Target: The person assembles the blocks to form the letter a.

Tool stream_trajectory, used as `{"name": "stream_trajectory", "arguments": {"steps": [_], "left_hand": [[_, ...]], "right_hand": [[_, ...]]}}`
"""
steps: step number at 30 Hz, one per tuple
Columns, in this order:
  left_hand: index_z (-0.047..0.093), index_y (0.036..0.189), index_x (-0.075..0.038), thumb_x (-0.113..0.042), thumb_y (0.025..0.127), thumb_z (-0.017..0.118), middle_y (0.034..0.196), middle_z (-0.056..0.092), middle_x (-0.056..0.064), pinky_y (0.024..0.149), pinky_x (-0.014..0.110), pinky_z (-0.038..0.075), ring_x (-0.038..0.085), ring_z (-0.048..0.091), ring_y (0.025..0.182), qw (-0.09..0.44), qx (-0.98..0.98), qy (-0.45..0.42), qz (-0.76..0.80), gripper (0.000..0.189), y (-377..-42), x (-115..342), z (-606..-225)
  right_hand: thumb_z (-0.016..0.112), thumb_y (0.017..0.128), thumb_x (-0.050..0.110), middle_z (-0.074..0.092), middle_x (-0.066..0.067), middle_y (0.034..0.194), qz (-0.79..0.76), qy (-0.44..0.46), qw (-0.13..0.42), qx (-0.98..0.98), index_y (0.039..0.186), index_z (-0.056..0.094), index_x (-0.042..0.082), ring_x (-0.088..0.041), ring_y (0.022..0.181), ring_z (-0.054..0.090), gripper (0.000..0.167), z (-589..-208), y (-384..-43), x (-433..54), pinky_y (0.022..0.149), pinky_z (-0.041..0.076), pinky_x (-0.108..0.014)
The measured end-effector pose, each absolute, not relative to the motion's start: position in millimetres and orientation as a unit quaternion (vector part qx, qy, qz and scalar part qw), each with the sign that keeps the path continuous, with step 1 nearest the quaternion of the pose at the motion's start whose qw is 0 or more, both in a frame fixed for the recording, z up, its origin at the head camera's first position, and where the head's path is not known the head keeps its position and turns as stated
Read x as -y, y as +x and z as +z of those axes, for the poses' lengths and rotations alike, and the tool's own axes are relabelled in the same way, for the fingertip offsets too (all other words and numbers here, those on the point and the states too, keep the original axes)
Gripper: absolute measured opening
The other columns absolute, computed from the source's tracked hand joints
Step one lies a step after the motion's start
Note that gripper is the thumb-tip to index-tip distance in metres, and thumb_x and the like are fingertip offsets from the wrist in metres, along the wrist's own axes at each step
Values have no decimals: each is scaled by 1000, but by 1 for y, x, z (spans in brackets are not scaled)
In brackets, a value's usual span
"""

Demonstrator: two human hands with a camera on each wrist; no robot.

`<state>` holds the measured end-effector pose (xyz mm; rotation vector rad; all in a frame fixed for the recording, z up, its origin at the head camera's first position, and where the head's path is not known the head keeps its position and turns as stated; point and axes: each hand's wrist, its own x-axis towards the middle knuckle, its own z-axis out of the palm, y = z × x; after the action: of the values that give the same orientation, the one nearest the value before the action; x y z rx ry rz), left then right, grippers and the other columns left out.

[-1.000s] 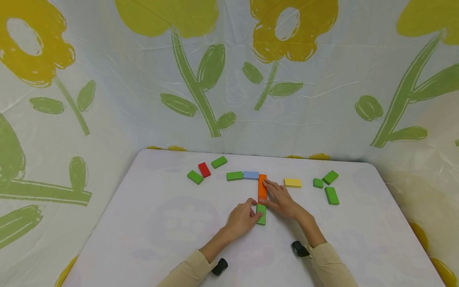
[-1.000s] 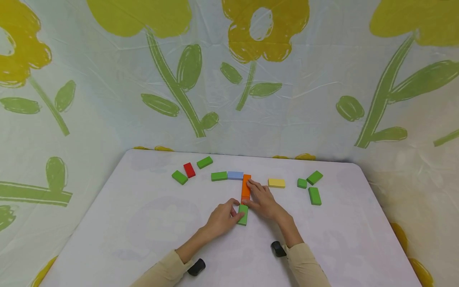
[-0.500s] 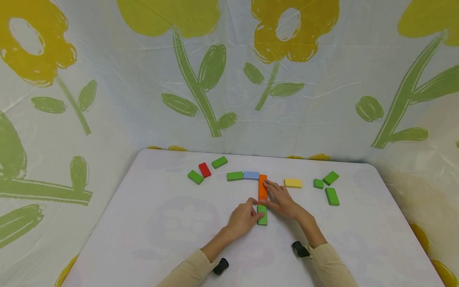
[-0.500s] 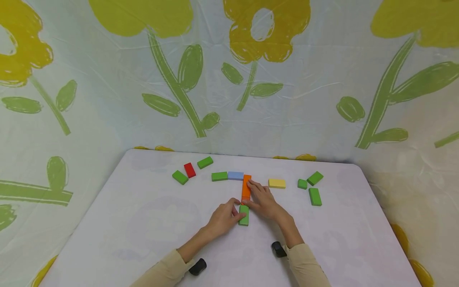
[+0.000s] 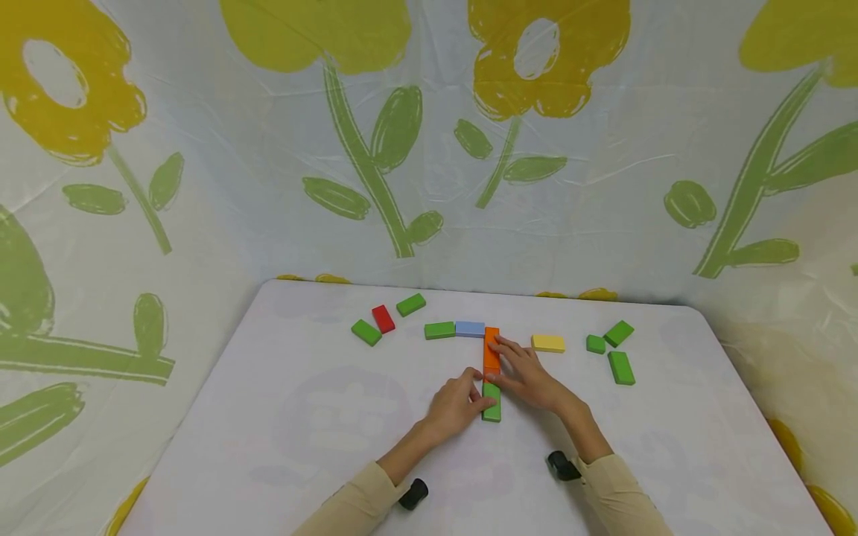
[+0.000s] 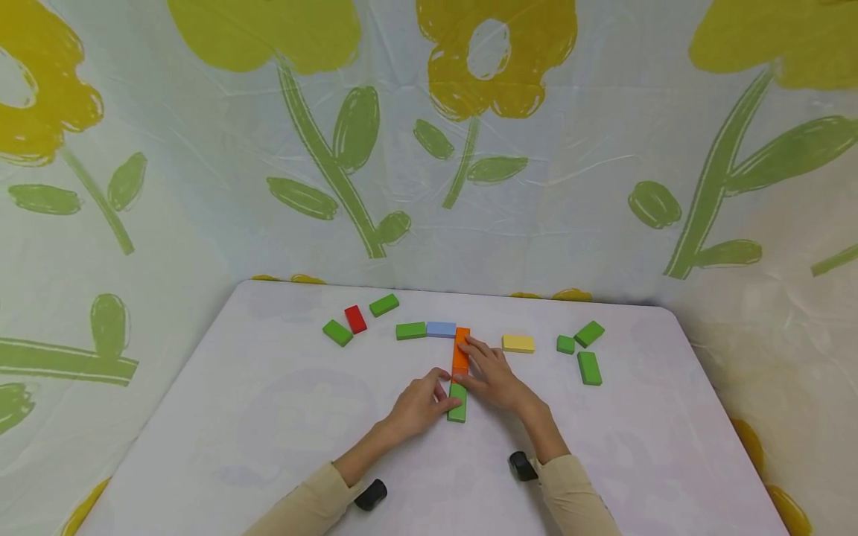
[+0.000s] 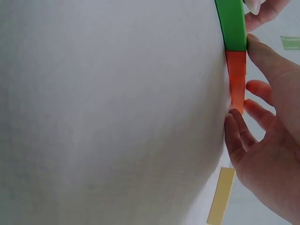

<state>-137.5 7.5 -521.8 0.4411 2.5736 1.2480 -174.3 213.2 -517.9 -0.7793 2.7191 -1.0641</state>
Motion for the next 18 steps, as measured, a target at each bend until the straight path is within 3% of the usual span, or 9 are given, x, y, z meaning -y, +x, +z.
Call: {"name": "stream_trajectory", "arguments": {"steps": [6,12,18], "left_hand": [[58,128,0,-25,94,77,71,59,-5,57,22,41,9,50,60,127,-880,152,431,46,-137,-8,-520],[59,129,-1,-28,94,77,73,58,-5,58,21,41,9,50,62,127,-881,149,431,47,-137,-7,-520],[58,133,1,-24,95,77,76,61,-5,60,21,42,8,51,64,137,-872,166,439,49,-136,-3,-520]], "right_hand": [[69,100,27,29,-24,163,-349,-236,103,-901,153,42,-3,-49,149,23,67,-513,-173,-215,117,9,-72],[72,97,37,24,-18,168,-343,-220,147,-901,159,36,4,-49,147,20,79,-509,-174,-218,113,24,-72],[77,93,37,25,-20,167,-338,-242,136,-899,158,37,3,-48,150,19,83,-510,-175,-220,116,17,-72]]}}
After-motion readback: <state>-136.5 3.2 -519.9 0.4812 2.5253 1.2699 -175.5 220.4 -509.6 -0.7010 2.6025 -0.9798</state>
